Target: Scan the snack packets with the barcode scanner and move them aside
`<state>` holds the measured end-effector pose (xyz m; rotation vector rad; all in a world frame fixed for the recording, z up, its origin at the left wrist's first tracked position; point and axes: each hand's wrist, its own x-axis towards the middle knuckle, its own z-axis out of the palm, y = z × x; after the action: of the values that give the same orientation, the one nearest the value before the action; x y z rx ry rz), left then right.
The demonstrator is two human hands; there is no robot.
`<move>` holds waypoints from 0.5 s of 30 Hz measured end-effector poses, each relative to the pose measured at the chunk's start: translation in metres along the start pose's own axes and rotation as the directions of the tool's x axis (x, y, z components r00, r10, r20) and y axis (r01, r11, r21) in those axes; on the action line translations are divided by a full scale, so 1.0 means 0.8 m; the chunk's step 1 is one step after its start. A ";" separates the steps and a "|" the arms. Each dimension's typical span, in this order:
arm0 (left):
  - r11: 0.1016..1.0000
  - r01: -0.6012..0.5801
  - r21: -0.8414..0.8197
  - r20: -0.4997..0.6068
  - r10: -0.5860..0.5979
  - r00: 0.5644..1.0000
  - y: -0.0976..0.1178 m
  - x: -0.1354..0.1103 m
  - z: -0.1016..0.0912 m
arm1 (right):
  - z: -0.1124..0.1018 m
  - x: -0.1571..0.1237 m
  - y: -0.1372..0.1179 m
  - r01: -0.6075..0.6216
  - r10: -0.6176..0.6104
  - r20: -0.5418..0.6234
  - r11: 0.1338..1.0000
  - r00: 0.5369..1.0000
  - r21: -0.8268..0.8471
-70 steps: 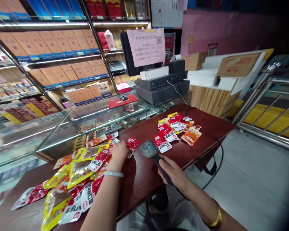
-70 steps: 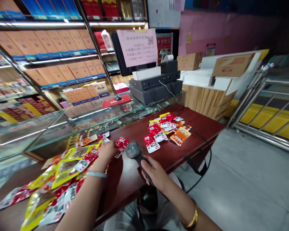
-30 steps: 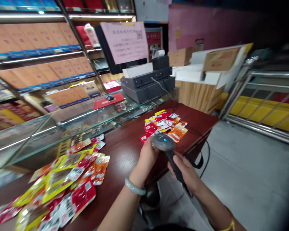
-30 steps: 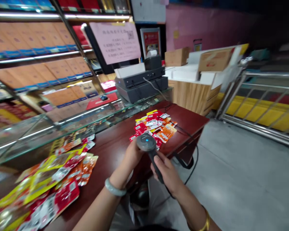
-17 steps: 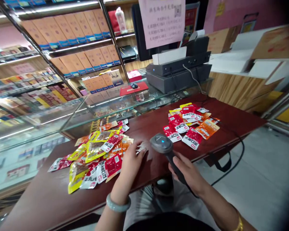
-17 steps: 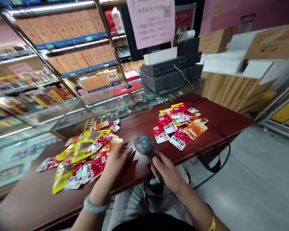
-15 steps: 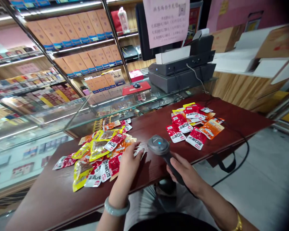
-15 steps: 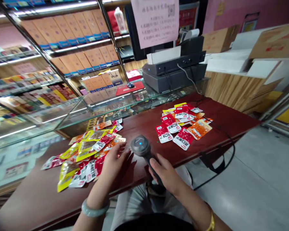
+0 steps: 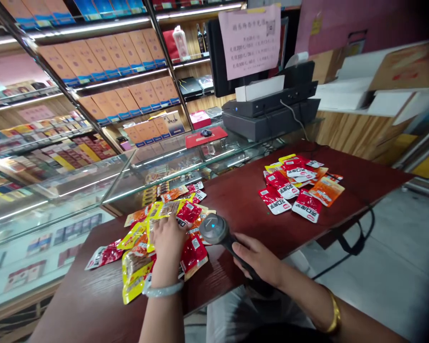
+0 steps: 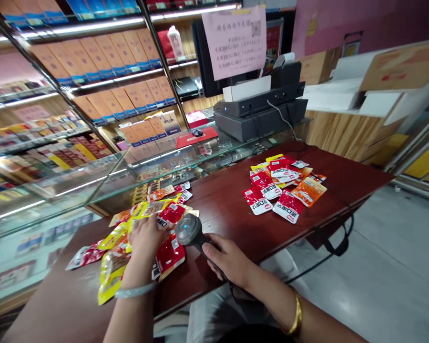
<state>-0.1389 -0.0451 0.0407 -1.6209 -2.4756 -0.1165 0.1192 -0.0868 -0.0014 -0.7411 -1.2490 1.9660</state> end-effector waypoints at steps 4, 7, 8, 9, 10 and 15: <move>1.000 -0.018 -0.011 -0.038 0.018 0.999 0.001 -0.004 -0.004 | 0.000 0.002 -0.007 -0.005 0.004 -0.009 1.000 1.000 -0.015; 0.997 -0.040 -0.069 -0.033 0.038 0.999 0.011 -0.009 -0.015 | -0.006 0.000 -0.013 0.001 -0.002 -0.029 1.000 1.000 -0.021; 0.992 -0.038 -0.124 -0.001 0.039 0.999 0.017 -0.011 -0.019 | -0.009 0.000 -0.016 0.014 -0.015 -0.036 1.000 0.999 -0.020; 0.980 -0.032 -0.195 0.039 0.040 0.998 0.024 -0.013 -0.023 | -0.012 -0.001 -0.018 0.030 -0.031 -0.044 0.999 0.999 -0.016; 0.961 -0.019 -0.275 0.076 0.042 0.996 0.032 -0.015 -0.025 | -0.017 -0.002 -0.020 0.048 -0.048 -0.054 0.999 0.997 -0.009; 0.841 -0.031 -0.541 0.147 0.131 0.980 0.076 -0.021 -0.014 | -0.043 -0.012 -0.032 0.111 -0.104 -0.135 0.993 0.985 0.044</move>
<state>-0.0759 -0.0376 0.0464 -2.0193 -2.6568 -0.7501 0.1573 -0.0686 0.0100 -0.7505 -1.1318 1.8243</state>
